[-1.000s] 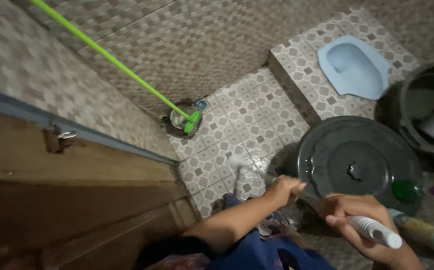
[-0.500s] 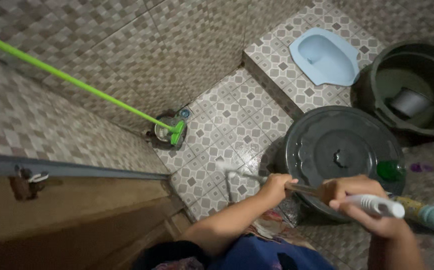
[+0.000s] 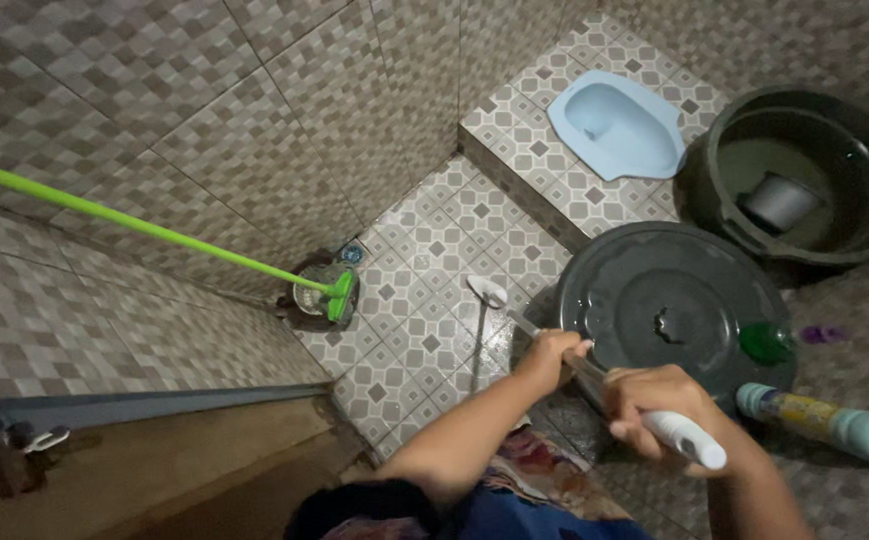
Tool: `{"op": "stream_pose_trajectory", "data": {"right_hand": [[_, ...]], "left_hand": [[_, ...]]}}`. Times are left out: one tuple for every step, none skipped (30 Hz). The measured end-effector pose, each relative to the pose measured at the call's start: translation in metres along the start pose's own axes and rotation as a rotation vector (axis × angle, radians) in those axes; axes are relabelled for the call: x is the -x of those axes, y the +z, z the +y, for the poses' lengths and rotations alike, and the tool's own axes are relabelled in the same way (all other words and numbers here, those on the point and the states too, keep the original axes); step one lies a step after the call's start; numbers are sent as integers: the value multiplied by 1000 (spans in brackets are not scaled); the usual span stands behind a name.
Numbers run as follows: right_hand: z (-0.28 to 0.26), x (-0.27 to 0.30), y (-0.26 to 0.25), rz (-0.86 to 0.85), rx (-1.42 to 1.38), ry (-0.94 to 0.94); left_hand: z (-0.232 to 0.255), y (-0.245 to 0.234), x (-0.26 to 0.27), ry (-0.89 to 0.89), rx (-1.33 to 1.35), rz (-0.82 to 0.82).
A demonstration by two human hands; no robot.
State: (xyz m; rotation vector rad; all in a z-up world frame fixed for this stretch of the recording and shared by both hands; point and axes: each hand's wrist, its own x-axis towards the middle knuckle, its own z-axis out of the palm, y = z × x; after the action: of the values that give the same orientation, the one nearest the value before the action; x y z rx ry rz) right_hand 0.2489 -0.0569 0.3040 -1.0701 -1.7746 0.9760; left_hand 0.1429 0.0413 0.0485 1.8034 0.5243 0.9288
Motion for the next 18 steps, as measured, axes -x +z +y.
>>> {"op": "stream_pose_trajectory", "data": {"right_hand": [[5,-4,-2,-12,-45,-31],[8,-6,-7,-18,-86,-54],[9,-7,-11,-25,-127,-77],[8,-8,-14,-2,-184,-12],[4,-8,-17,21,-241,53],[2,-13,-19,40,-295,106],[1,-19,-16,45,-245,119],[-2,-23,-12,52,-192,137],[-4,-27,-11,60,-139,156],[-7,-30,-9,43,-129,114],[-10,-33,-4,25,-119,73],[-10,-39,1,6,-112,30],[-8,-46,5,13,-71,8],[-6,-52,10,21,-33,-11],[-3,-55,15,28,4,-31],[1,-58,19,12,30,-5],[7,-63,25,-4,56,21],[13,-65,31,-19,80,46]], "left_hand": [[5,-4,4,-14,-12,18],[10,-3,8,-29,-17,31],[14,-6,12,-25,-66,55],[15,-12,16,-18,-114,85],[16,-17,20,-12,-163,115],[14,-24,21,-5,-182,124],[15,-30,26,3,-201,134],[14,-32,27,10,-213,140],[9,-36,22,26,-208,151],[6,-37,20,35,-197,160],[3,-36,16,44,-187,169],[-1,-36,9,46,-180,174],[-6,-36,-1,48,-173,180],[-12,-36,-7,46,-167,184],[-19,-36,-14,51,-170,195],[-28,-36,-20,57,-174,207],[-38,-35,-23,62,-178,220],[-48,-37,-21,78,-180,221]]}}
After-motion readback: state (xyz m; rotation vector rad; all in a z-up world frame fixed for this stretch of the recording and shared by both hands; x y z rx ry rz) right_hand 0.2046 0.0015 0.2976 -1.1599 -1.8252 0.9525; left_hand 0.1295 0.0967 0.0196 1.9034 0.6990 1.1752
